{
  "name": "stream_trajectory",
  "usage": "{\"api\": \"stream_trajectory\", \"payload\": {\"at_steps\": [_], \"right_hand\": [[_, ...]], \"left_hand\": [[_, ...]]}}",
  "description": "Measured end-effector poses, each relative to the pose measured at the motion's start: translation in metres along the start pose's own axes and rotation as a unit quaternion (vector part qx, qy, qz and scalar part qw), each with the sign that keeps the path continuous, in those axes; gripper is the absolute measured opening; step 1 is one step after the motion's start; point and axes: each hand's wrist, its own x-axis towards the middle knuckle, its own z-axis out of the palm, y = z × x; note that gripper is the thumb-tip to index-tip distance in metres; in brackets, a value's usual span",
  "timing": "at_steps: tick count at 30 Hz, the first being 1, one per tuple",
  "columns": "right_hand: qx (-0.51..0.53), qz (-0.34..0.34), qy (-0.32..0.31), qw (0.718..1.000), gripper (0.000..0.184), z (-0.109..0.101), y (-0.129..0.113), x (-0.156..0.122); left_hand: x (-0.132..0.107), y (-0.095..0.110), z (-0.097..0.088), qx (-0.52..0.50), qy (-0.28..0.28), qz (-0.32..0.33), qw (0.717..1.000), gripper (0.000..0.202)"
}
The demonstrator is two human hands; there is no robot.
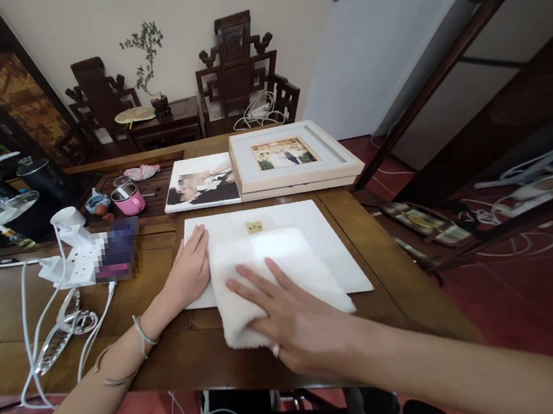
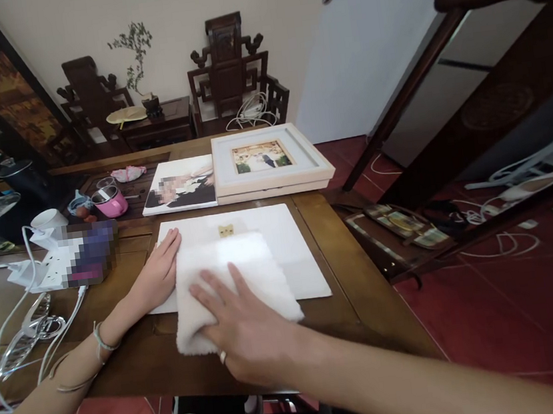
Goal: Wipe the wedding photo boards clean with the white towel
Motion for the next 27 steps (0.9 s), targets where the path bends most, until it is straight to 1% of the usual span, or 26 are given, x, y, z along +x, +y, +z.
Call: {"api": "stream_trajectory", "payload": {"at_steps": [2, 5, 7, 9, 11, 13, 14, 16, 18, 20, 22, 23, 25, 27], "right_hand": [[0.021, 0.001, -0.005, 1.000, 0.041, 0.000, -0.006, -0.008], [0.031, 0.023, -0.011, 0.999, 0.044, -0.009, 0.002, -0.005], [0.021, 0.052, 0.003, 0.998, 0.046, -0.017, 0.016, 0.007], [-0.003, 0.090, 0.030, 0.995, 0.047, -0.022, 0.030, 0.023], [-0.032, 0.126, 0.048, 0.990, 0.048, -0.024, 0.039, 0.041], [-0.057, 0.135, 0.048, 0.988, 0.046, -0.022, 0.040, 0.056], [-0.066, 0.120, 0.042, 0.990, 0.046, -0.020, 0.039, 0.061], [-0.076, 0.056, 0.024, 0.995, 0.044, -0.016, 0.032, 0.063], [-0.071, -0.027, -0.001, 0.997, 0.043, -0.013, 0.023, 0.056], [-0.047, -0.095, -0.016, 0.994, 0.041, -0.012, 0.016, 0.041], [-0.007, -0.134, -0.015, 0.991, 0.041, -0.014, 0.013, 0.023], [0.016, -0.140, -0.011, 0.990, 0.043, -0.016, 0.013, 0.014], [0.053, -0.125, -0.001, 0.991, 0.045, -0.021, 0.018, 0.000], [0.070, -0.086, 0.015, 0.994, 0.044, -0.027, 0.028, -0.006]], "left_hand": [[0.000, 0.000, 0.001, 0.002, 0.003, 0.003, 1.000, 0.050], [0.000, 0.000, 0.002, -0.005, 0.006, -0.001, 1.000, 0.051], [0.001, -0.001, 0.002, -0.027, 0.011, -0.007, 1.000, 0.052], [0.002, -0.003, 0.003, -0.073, 0.023, -0.025, 0.997, 0.052], [0.004, -0.004, 0.002, -0.135, 0.056, -0.055, 0.988, 0.052], [0.005, -0.004, 0.000, -0.201, 0.104, -0.085, 0.970, 0.052], [0.006, -0.004, -0.002, -0.231, 0.130, -0.096, 0.959, 0.053], [0.006, -0.003, -0.005, -0.276, 0.170, -0.109, 0.940, 0.054], [0.007, -0.002, -0.007, -0.303, 0.193, -0.110, 0.927, 0.055], [0.006, -0.001, -0.009, -0.308, 0.200, -0.105, 0.924, 0.055], [0.005, 0.001, -0.009, -0.284, 0.194, -0.100, 0.934, 0.055], [0.005, 0.003, -0.009, -0.260, 0.184, -0.096, 0.943, 0.054], [0.002, 0.006, -0.007, -0.197, 0.149, -0.081, 0.966, 0.051], [0.000, 0.009, -0.004, -0.128, 0.096, -0.057, 0.985, 0.050]]}}
